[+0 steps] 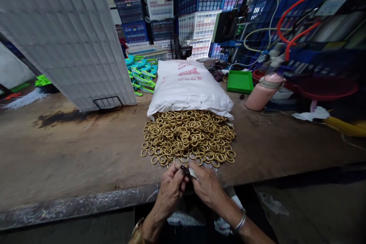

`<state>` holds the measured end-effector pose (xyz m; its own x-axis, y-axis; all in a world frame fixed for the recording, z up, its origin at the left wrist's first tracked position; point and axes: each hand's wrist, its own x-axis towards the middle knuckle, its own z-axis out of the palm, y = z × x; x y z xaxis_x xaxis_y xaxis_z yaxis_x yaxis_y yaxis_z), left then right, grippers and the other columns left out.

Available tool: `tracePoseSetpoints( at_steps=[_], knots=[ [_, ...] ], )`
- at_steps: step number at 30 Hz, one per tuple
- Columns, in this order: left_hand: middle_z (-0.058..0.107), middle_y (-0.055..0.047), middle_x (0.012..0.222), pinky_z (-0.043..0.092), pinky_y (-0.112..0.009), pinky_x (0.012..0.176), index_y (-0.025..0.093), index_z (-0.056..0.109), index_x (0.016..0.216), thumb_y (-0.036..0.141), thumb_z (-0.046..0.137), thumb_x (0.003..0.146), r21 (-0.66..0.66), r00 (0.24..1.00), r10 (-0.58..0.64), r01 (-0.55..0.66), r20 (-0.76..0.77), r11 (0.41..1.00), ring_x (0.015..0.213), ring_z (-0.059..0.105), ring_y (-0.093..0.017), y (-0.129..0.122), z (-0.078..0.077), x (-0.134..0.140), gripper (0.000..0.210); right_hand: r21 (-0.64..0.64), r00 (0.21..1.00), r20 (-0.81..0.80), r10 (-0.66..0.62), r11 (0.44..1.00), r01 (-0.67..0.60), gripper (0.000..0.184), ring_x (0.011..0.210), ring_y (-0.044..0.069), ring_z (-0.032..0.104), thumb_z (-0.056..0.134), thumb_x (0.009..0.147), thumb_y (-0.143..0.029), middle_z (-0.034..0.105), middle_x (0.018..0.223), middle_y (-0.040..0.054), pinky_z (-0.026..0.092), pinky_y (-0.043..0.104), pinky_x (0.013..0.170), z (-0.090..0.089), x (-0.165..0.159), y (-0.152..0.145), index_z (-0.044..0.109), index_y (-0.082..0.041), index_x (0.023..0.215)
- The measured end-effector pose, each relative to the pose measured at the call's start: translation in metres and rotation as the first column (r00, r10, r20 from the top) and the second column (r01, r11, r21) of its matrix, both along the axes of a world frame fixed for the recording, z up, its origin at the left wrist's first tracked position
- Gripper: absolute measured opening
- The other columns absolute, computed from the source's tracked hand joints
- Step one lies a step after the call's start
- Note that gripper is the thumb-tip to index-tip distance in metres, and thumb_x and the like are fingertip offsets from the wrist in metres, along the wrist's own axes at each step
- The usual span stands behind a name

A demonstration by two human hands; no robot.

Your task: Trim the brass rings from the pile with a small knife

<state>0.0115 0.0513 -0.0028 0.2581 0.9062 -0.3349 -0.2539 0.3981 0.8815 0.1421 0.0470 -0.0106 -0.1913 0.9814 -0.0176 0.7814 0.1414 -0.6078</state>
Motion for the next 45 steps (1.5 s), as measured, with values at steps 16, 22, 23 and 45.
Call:
tracePoseSetpoints(
  at_steps=[16,22,23,45],
  knots=[
    [0.045,0.004,0.052,0.022,-0.016,0.035,0.014,0.053,0.071,0.047,0.058,0.071,-0.11,0.977,-0.009,0.033,0.211,0.993,0.04,0.032,-0.004,-0.012,0.008,-0.009,0.034,0.16,0.91,0.251,-0.33,0.941,0.298,0.014,0.06,0.015,0.058,0.04,0.078,-0.013,0.064,0.07,0.0036,0.024,0.026,0.052,0.0,0.021,0.009,0.048,-0.019,0.088],
    [0.056,-0.001,0.071,0.026,-0.016,0.037,0.017,0.052,0.083,0.035,0.061,0.07,-0.164,0.949,0.029,0.024,0.314,0.986,0.044,0.04,-0.005,-0.01,0.008,-0.011,0.023,0.138,0.869,0.358,-0.341,0.94,0.312,0.009,0.062,0.017,0.06,0.045,0.08,-0.019,0.065,0.071,0.0037,0.022,0.026,0.051,-0.001,0.019,0.011,0.049,-0.021,0.088],
    [0.056,0.0,0.071,0.027,-0.016,0.038,0.018,0.052,0.086,0.033,0.061,0.07,-0.188,0.939,0.029,0.039,0.344,0.981,0.045,0.042,-0.005,-0.01,0.008,-0.011,0.024,0.138,0.873,0.349,-0.339,0.941,0.31,0.009,0.062,0.017,0.059,0.045,0.08,-0.018,0.064,0.071,0.0034,0.021,0.026,0.051,-0.002,0.019,0.011,0.05,-0.021,0.087],
    [0.034,0.01,0.039,0.021,-0.015,0.033,0.018,0.044,0.064,0.052,0.058,0.066,-0.004,0.996,0.032,-0.033,-0.078,0.999,0.033,0.024,-0.003,0.0,-0.004,-0.006,0.038,-0.118,0.879,-0.461,-0.126,0.99,0.081,0.021,0.055,0.009,0.039,0.043,0.078,-0.034,0.043,0.057,-0.0046,0.03,0.02,0.052,0.017,-0.002,0.005,0.042,-0.019,0.063]
  ],
)
